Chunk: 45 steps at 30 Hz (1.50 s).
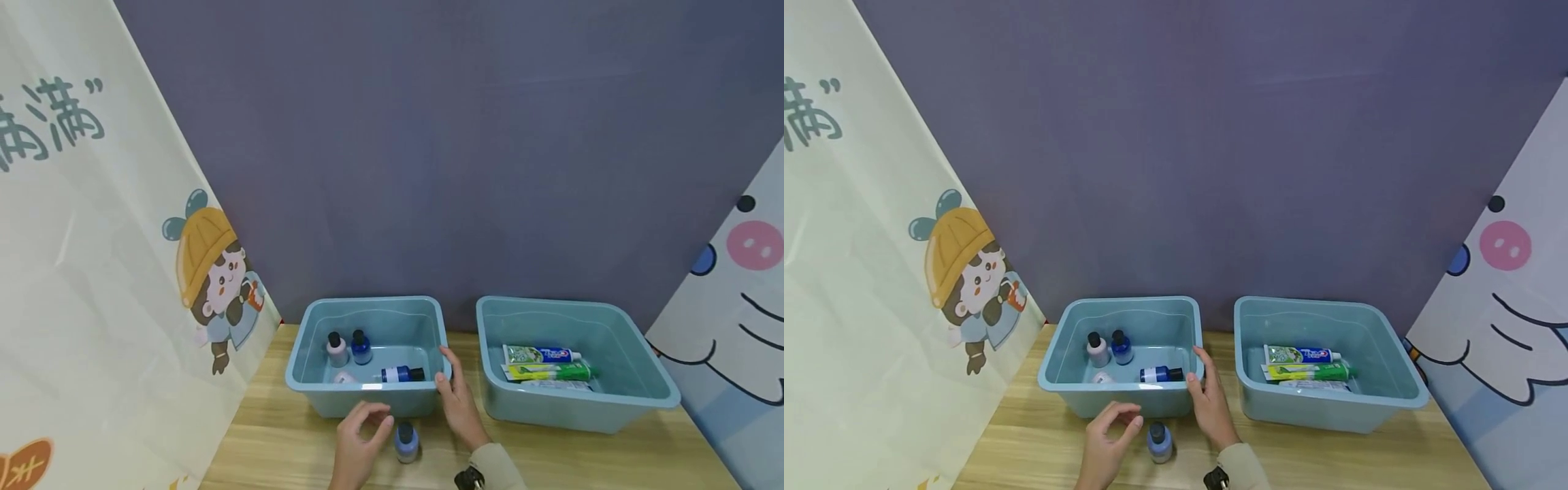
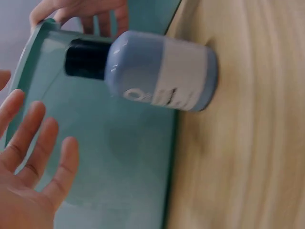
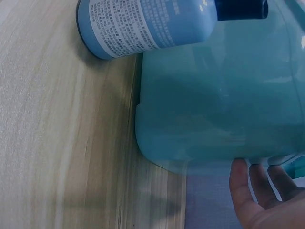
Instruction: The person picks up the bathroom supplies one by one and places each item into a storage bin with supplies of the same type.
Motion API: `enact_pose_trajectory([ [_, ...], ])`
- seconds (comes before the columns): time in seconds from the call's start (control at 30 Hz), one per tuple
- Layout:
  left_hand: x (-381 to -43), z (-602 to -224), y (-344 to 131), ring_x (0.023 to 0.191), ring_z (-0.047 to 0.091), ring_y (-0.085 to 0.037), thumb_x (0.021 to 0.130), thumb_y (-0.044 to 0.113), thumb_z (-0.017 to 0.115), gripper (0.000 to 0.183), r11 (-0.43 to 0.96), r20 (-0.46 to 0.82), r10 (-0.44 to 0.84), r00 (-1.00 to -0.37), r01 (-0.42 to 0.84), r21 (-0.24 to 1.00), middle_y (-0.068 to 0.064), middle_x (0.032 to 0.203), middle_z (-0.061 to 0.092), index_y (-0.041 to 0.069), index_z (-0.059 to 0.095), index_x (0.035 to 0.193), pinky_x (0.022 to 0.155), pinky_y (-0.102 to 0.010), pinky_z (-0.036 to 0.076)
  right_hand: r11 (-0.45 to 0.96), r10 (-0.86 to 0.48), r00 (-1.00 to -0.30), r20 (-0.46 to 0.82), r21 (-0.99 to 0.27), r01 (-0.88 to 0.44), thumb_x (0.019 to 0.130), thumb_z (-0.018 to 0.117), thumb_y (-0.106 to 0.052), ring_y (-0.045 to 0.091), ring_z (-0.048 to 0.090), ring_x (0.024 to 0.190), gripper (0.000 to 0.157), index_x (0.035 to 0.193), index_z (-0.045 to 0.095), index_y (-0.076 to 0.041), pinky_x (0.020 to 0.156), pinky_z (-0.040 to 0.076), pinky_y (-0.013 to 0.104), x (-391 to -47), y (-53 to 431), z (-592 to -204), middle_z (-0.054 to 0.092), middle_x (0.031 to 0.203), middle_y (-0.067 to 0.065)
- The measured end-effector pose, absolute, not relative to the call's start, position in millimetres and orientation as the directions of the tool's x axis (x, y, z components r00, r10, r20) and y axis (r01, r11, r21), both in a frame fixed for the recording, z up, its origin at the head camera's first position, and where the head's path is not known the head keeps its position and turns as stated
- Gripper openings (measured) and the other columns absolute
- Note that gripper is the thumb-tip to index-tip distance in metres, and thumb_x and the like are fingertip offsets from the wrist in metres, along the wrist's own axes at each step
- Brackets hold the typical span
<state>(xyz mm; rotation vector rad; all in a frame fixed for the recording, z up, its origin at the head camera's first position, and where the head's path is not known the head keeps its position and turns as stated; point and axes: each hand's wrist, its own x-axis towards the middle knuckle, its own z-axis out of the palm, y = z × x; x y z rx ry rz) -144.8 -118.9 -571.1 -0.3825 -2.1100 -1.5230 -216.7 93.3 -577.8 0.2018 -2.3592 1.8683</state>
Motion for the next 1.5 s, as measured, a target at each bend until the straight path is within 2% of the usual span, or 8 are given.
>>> enact_pose_trajectory([
  [0.27,-142.1,-588.5,-102.7,0.094,0.067,-0.016,0.086,0.02,0.084,0.027,0.38,0.44,-0.045,-0.897,0.392,0.838,0.012,0.103,0.07,0.031,0.074,0.108,0.08,-0.03,0.056,0.229,-0.02,-0.98,0.196,-0.954,-0.195,0.11,0.046,-0.031,0.042,0.032,0.151,0.051,0.158,0.03,-0.034,0.113,0.031,0.073,-216.7,95.5,-577.2,0.029,0.168,0.013],
  [0.4,-142.3,-593.0,-99.5,0.097,0.067,-0.014,0.087,0.026,0.083,0.025,0.385,0.381,-0.038,-0.924,0.338,0.859,0.013,0.105,0.069,0.026,0.075,0.11,0.083,-0.029,0.057,0.235,-0.015,-0.975,0.221,-0.947,-0.219,0.11,0.047,-0.031,0.042,0.034,0.149,0.05,0.158,0.031,-0.033,0.111,0.034,0.072,-217.0,94.9,-578.5,0.031,0.166,0.015],
  [0.6,-142.0,-598.4,-98.9,0.101,0.063,-0.007,0.088,0.036,0.081,0.031,0.411,0.274,-0.008,-0.962,0.246,0.878,0.01,0.108,0.069,0.019,0.076,0.113,0.084,-0.025,0.055,0.225,-0.019,-0.975,0.22,-0.95,-0.218,0.11,0.046,-0.037,0.04,0.029,0.152,0.05,0.157,0.031,-0.033,0.114,0.028,0.073,-217.6,93.2,-580.1,0.03,0.167,0.012],
  [0.8,-143.0,-602.7,-98.6,0.097,0.064,-0.009,0.086,0.033,0.083,0.031,0.357,0.206,0.017,-0.978,0.199,0.913,0.003,0.109,0.069,0.02,0.075,0.113,0.079,-0.022,0.054,0.235,-0.022,-0.977,0.211,-0.949,-0.211,0.11,0.045,-0.035,0.042,0.029,0.151,0.05,0.158,0.031,-0.03,0.113,0.029,0.073,-217.0,93.0,-579.7,0.029,0.168,0.015],
  [0.93,-143.7,-604.4,-98.7,0.095,0.064,-0.008,0.085,0.033,0.083,0.03,0.358,0.181,0.02,-0.983,0.176,0.917,0.002,0.109,0.069,0.023,0.075,0.113,0.078,-0.021,0.053,0.227,-0.023,-0.98,0.198,-0.953,-0.198,0.11,0.045,-0.036,0.042,0.03,0.151,0.05,0.158,0.031,-0.032,0.114,0.029,0.072,-216.8,92.9,-579.1,0.029,0.167,0.015],
  [1.1,-144.1,-609.4,-100.2,0.094,0.062,-0.003,0.085,0.037,0.083,0.033,0.364,0.183,0.031,-0.983,0.182,0.913,0.002,0.107,0.07,0.022,0.075,0.113,0.078,-0.022,0.055,0.218,-0.024,-0.981,0.191,-0.957,-0.192,0.11,0.046,-0.038,0.041,0.03,0.151,0.051,0.157,0.03,-0.034,0.114,0.028,0.073,-216.2,92.6,-578.8,0.029,0.167,0.013],
  [1.27,-143.7,-616.9,-99.7,0.093,0.062,0.0,0.085,0.033,0.083,0.031,0.356,0.265,0.02,-0.964,0.254,0.899,0.003,0.105,0.072,0.021,0.075,0.113,0.076,-0.024,0.057,0.218,-0.029,-0.979,0.203,-0.954,-0.205,0.11,0.046,-0.036,0.039,0.028,0.152,0.051,0.158,0.03,-0.031,0.114,0.027,0.074,-216.2,92.8,-578.5,0.029,0.168,0.013],
  [1.5,-143.3,-620.1,-99.2,0.091,0.063,0.0,0.086,0.027,0.083,0.033,0.342,0.33,0.023,-0.944,0.318,0.884,0.003,0.105,0.073,0.011,0.075,0.113,0.073,-0.027,0.058,0.213,-0.029,-0.978,0.206,-0.955,-0.208,0.11,0.047,-0.036,0.038,0.028,0.152,0.051,0.158,0.031,-0.029,0.115,0.026,0.073,-216.5,93.2,-577.2,0.03,0.167,0.012],
])
